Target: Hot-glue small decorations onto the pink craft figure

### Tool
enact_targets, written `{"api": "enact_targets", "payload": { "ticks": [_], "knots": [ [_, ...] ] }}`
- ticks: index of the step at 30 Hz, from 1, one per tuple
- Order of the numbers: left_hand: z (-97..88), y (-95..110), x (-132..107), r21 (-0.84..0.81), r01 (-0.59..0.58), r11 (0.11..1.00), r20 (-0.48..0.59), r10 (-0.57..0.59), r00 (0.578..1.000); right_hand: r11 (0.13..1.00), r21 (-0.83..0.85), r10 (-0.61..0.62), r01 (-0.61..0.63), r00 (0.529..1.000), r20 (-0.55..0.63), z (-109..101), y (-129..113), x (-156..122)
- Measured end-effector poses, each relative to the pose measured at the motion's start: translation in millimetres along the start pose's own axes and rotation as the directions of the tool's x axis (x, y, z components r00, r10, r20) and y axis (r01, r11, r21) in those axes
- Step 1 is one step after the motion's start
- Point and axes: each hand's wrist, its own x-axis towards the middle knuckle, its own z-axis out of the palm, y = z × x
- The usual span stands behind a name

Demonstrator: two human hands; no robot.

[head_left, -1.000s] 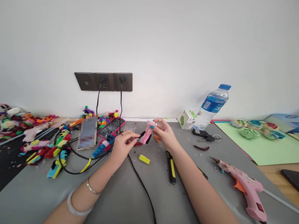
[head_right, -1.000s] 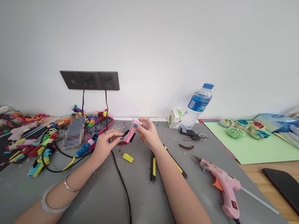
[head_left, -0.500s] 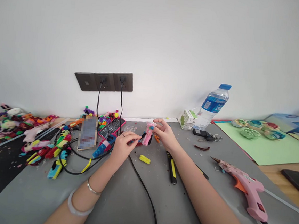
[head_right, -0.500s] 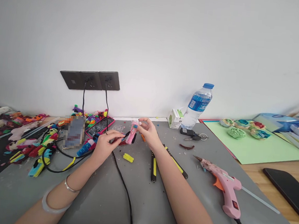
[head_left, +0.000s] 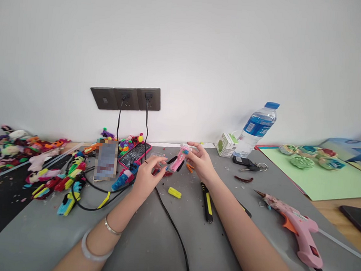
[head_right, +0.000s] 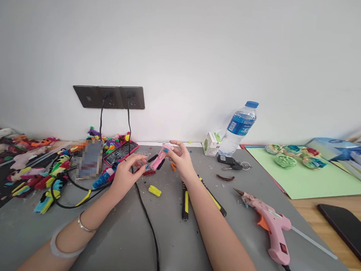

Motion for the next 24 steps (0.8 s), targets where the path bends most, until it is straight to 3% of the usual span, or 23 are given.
{"api": "enact_targets", "payload": {
  "ticks": [24],
  "knots": [
    [-1.1, 0.1, 1.0, 0.055, -0.165, 0.985, 0.006, 0.165, 0.986, 0.999, 0.016, -0.035, 0.034, 0.998, 0.049, 0.5, 5.6, 2.2]
  ]
}}
